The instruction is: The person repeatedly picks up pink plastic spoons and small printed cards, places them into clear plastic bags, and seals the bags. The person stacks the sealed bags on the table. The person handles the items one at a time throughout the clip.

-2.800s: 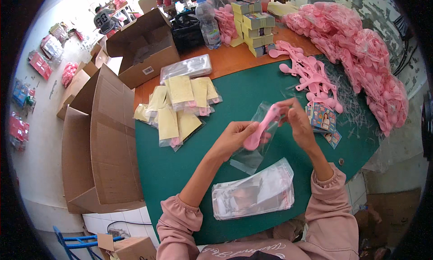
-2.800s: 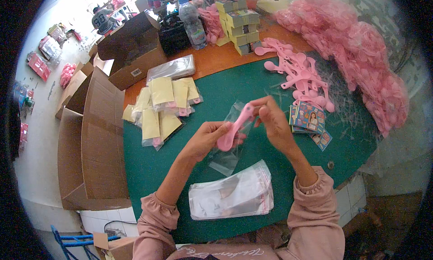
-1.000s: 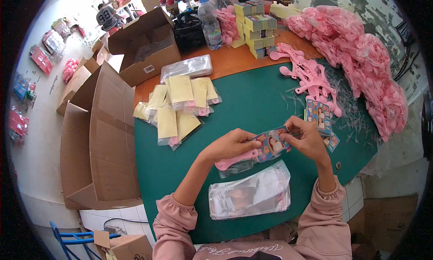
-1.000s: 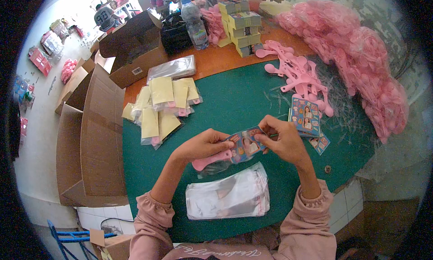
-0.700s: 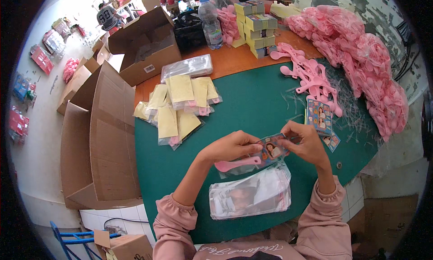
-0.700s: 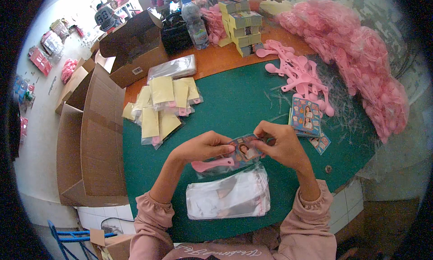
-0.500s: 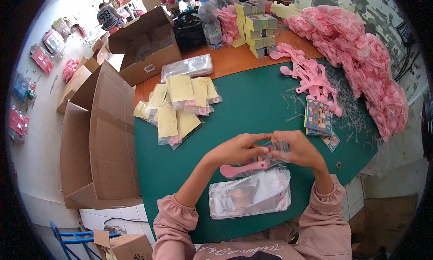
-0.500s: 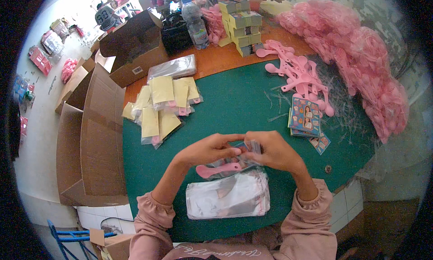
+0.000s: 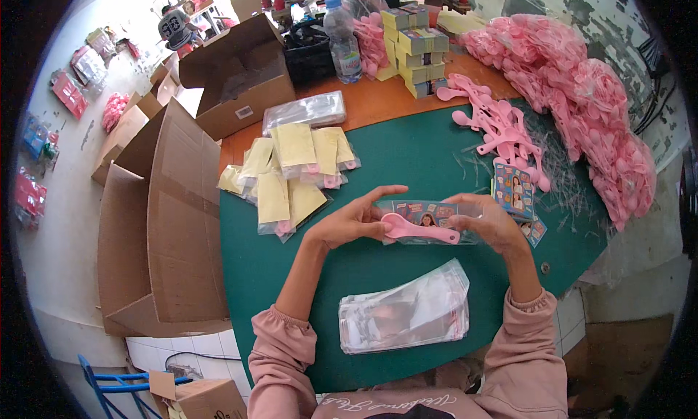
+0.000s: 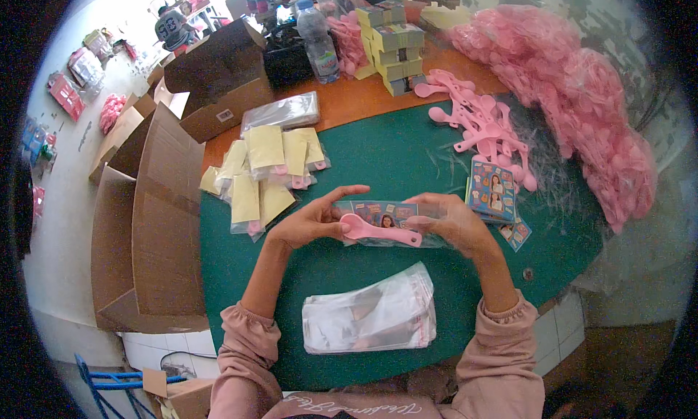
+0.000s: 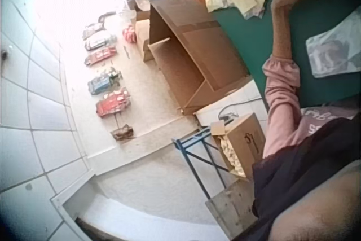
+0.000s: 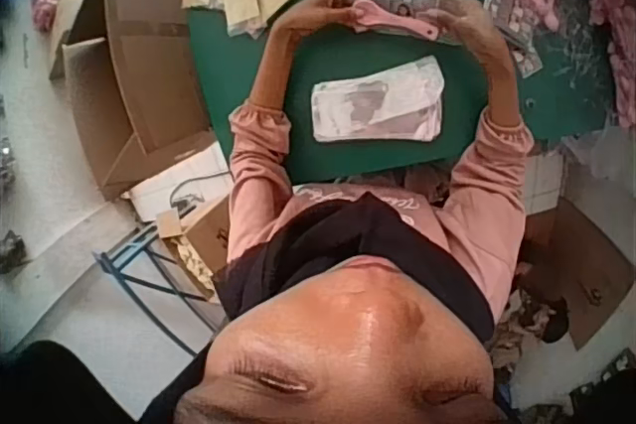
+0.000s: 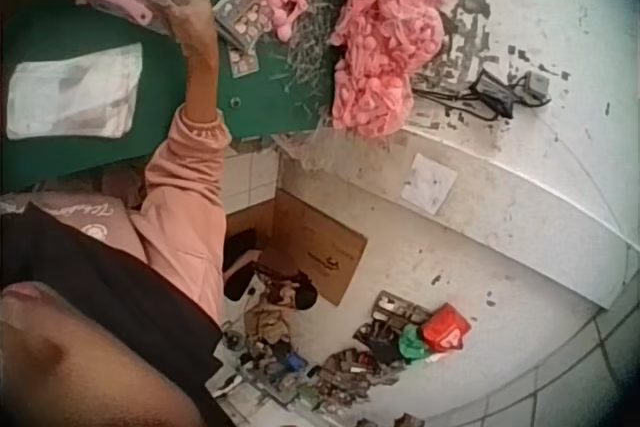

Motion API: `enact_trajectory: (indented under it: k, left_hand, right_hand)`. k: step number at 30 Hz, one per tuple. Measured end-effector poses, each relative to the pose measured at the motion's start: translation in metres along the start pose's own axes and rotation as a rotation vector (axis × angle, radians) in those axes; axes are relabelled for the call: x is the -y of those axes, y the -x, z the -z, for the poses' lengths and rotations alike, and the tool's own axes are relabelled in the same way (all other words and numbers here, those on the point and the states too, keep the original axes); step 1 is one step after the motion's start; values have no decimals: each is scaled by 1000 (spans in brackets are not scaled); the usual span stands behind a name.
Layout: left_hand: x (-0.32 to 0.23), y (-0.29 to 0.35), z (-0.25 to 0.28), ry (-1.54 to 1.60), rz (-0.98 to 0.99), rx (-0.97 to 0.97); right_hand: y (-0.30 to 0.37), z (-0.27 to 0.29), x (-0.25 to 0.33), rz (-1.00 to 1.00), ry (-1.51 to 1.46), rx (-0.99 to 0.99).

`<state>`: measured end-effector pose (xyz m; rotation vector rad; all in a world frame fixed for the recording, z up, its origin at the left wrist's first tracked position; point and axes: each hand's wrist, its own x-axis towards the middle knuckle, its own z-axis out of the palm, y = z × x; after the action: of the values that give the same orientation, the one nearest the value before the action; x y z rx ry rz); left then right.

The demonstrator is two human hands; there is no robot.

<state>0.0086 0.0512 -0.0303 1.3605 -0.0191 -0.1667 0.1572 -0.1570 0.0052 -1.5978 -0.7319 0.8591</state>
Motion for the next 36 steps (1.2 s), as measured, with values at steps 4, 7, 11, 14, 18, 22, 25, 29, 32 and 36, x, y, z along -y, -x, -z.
enact_trajectory:
  k: [4,7,11,14,18,22,25,29,32,36]
  left_hand:
    - [2,-1,-2,59,44,-44]
    - [15,-4,3,-88,17,-39]
    - [29,-11,-13,-344,-143,-629]
    - [19,-3,-24,498,11,-366]
    - [29,-2,-29,236,73,-407]
    - [29,-2,-30,111,44,-358]
    - [25,-1,-28,195,81,-305]
    - [26,2,-29,242,37,-265]
    - [27,2,-33,172,31,-243]
    - [29,0,-35,258,32,-291]
  right_hand:
    - [-15,6,-4,24,153,117]
    - [-38,3,-10,157,260,31]
    - [-46,-18,2,549,497,-261]
    - [-38,-30,-9,610,633,13]
    - [-26,-41,-25,618,745,110]
    - [-23,-49,-21,679,853,-24]
    - [-18,-54,-18,703,892,-1]
    - [-17,-57,-19,703,875,-8]
    - [-18,-55,-21,588,756,30]
    - [-16,-58,-26,520,762,76]
